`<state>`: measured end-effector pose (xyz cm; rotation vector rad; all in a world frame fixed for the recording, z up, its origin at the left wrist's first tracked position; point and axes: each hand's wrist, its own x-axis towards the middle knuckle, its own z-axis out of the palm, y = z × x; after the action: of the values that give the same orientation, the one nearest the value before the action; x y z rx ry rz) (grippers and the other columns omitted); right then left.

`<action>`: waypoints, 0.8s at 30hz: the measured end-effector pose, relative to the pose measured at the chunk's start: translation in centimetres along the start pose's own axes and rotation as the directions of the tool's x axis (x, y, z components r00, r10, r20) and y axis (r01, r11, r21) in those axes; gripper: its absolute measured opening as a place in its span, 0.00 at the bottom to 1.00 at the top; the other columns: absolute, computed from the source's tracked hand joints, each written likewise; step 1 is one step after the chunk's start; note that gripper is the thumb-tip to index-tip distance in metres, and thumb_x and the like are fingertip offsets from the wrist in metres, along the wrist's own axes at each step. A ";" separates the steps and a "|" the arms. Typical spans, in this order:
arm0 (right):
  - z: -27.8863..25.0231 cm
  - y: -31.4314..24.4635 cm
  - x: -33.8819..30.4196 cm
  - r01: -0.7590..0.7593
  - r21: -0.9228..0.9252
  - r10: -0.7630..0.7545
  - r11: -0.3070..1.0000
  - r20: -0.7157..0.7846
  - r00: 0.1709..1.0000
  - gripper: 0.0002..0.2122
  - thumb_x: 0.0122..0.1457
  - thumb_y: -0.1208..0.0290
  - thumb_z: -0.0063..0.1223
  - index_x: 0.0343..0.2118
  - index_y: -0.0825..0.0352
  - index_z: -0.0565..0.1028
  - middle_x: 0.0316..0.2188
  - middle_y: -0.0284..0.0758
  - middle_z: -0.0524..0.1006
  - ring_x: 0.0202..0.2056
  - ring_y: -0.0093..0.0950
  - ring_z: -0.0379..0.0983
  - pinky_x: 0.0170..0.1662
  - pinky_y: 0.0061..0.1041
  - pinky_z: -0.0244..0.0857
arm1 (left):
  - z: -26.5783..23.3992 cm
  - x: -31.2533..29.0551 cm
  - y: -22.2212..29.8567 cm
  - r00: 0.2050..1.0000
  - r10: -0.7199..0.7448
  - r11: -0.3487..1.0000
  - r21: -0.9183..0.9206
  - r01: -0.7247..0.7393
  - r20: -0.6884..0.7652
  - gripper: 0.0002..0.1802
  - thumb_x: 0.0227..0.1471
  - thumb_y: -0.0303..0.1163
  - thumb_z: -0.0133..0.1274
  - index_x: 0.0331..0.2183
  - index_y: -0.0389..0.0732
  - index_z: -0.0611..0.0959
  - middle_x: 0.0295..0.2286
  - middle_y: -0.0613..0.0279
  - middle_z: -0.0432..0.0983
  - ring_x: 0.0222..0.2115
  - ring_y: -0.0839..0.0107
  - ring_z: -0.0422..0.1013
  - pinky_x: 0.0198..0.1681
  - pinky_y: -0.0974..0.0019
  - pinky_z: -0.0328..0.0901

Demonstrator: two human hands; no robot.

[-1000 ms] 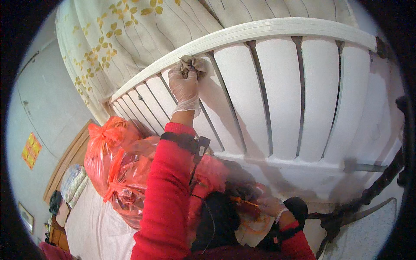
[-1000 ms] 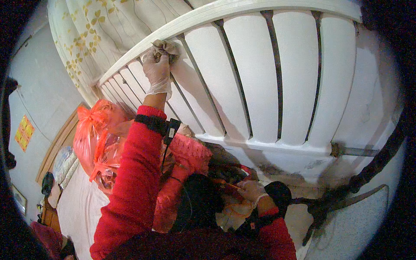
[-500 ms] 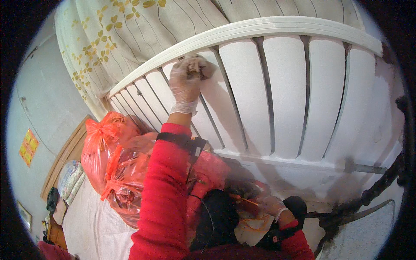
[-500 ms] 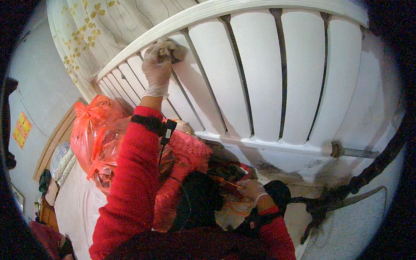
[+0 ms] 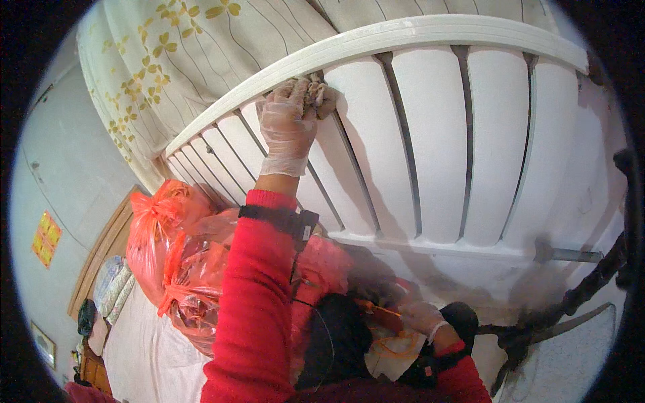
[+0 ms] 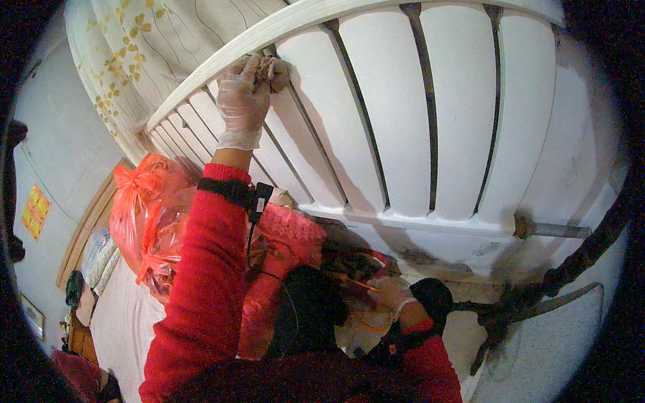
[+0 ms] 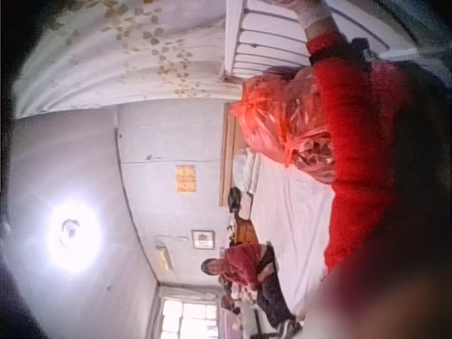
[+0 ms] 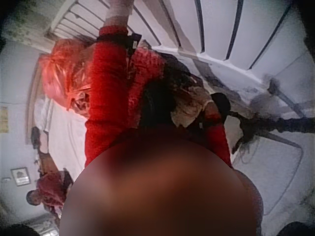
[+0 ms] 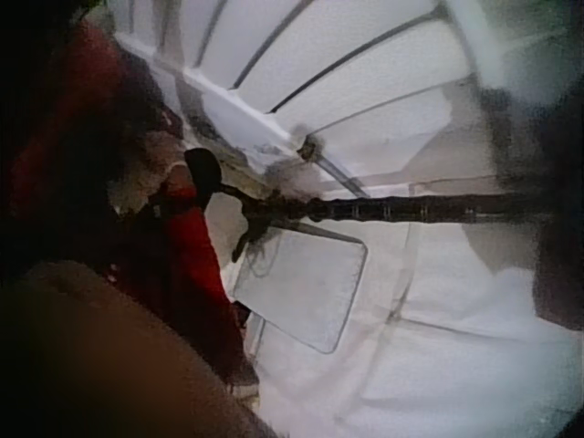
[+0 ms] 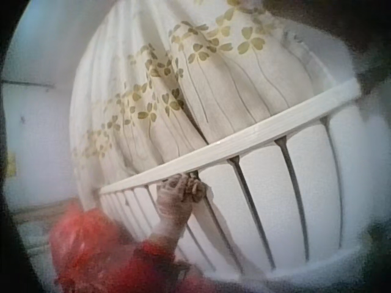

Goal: The person wipes the surface of a white radiator with a cloth while wearing gloves. They move along the radiator, cleaning between the vertical fins and along the top edge.

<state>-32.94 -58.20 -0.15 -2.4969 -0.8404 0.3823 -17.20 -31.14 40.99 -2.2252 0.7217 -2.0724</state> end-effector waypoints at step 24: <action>-0.3 -1.0 0.0 -0.070 0.131 0.065 0.989 0.042 0.997 0.17 0.62 0.56 0.52 0.49 0.59 0.78 0.38 0.44 0.81 0.42 0.46 0.77 0.46 0.45 0.71 | -0.9 0.1 0.2 0.958 0.143 0.988 -0.093 -0.123 0.247 0.23 0.46 0.25 0.59 0.48 0.43 0.82 0.42 0.53 0.79 0.41 0.51 0.75 0.43 0.53 0.72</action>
<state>-33.29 -57.56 0.64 -2.4055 -0.7222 0.4937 -18.14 -31.10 41.08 -2.3487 0.9132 -1.6863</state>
